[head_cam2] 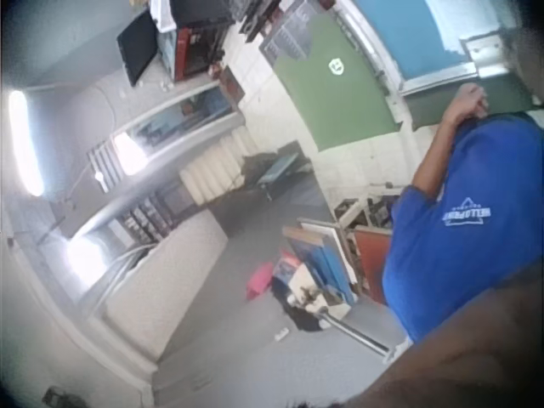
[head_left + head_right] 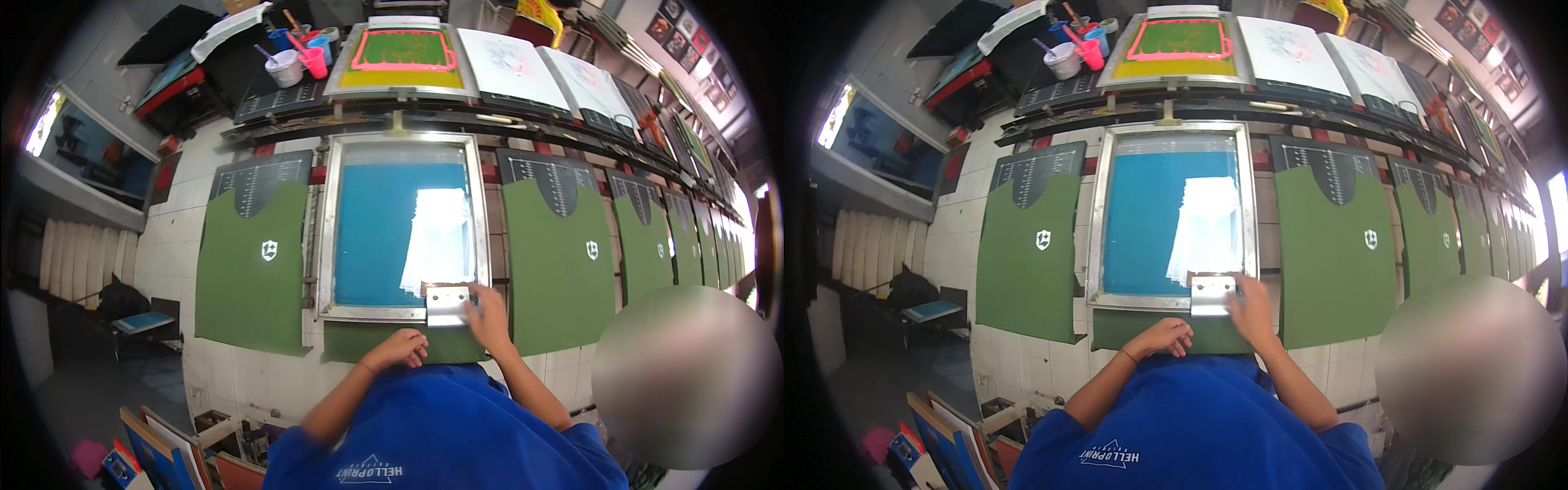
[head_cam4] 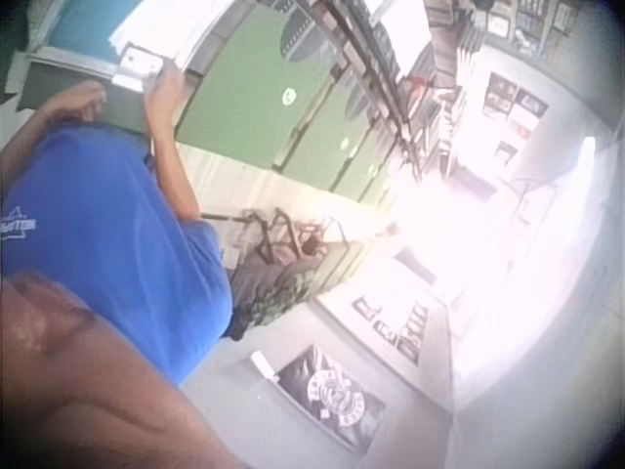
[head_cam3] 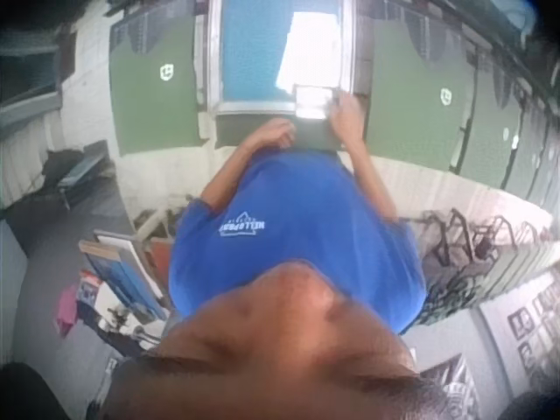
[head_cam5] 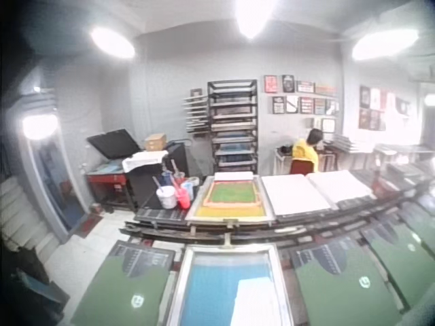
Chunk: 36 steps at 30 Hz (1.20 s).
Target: The person uses a heat gun to apply heat to a green t-shirt laid out on a printing press. They then move to a screen printing station and use a squeegee to pull blue ink across a screen, printing a design onto the shirt.
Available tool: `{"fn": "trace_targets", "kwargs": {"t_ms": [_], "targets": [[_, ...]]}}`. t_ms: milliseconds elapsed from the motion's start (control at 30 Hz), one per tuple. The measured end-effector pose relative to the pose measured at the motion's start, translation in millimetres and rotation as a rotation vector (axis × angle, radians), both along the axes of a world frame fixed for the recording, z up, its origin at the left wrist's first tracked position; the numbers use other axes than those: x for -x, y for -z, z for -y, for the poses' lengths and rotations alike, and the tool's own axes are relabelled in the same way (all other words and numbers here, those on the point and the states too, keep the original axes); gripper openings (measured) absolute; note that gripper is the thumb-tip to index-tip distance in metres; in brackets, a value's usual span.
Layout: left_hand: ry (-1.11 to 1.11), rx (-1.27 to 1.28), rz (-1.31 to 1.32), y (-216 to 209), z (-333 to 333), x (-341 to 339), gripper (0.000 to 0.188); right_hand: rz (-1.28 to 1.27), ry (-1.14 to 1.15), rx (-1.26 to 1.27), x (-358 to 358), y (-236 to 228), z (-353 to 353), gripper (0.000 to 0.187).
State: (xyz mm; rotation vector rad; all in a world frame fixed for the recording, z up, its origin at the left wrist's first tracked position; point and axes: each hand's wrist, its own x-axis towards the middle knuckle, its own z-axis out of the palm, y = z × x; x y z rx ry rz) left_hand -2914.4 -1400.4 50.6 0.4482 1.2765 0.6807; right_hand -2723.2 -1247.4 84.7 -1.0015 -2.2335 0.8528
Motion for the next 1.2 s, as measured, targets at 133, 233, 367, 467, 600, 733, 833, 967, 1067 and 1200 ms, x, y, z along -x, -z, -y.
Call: {"fn": "trace_targets", "kwargs": {"t_ms": [133,233,367,467,600,733,833,967,1067,1200], "targets": [[-0.057,0.075,0.177,5.5,-17.6,-18.7,0.028,0.274,-0.267,-0.157,-2.0,-26.7,19.8,0.062],[-0.174,0.085,0.326,24.8,-22.0,-23.9,0.027,0.369,-0.285,-0.330,4.2,-3.2,14.5,0.045],[-0.420,0.094,0.509,42.8,-26.8,-29.5,0.032,0.405,-0.262,-0.417,24.9,-19.6,1.9,0.018],[-0.539,0.094,0.454,50.5,-30.7,-41.0,0.038,0.365,-0.260,-0.321,44.5,-23.2,-34.8,0.011],[-0.575,0.060,0.347,49.4,-31.1,-47.4,0.041,0.309,-0.196,-0.250,74.1,-39.6,-93.9,0.027],[-0.552,0.031,0.331,47.8,-31.4,-50.1,0.040,0.304,-0.197,-0.339,113.6,-37.4,-159.0,0.023],[-0.537,0.025,0.322,44.0,-33.5,-50.5,0.043,0.349,-0.237,-0.344,123.6,-29.6,-172.6,0.020],[-0.539,0.031,0.278,43.3,-31.9,-48.7,0.042,0.381,-0.223,-0.366,109.5,-21.1,-133.8,0.020],[-0.519,0.020,0.297,43.5,-31.3,-44.7,0.045,0.332,-0.242,-0.324,81.3,-16.6,-85.6,0.021],[-0.045,0.056,-0.029,-11.0,-26.1,-17.5,0.050,0.324,-0.258,-0.258,41.6,-16.7,-23.1,0.031]]}}
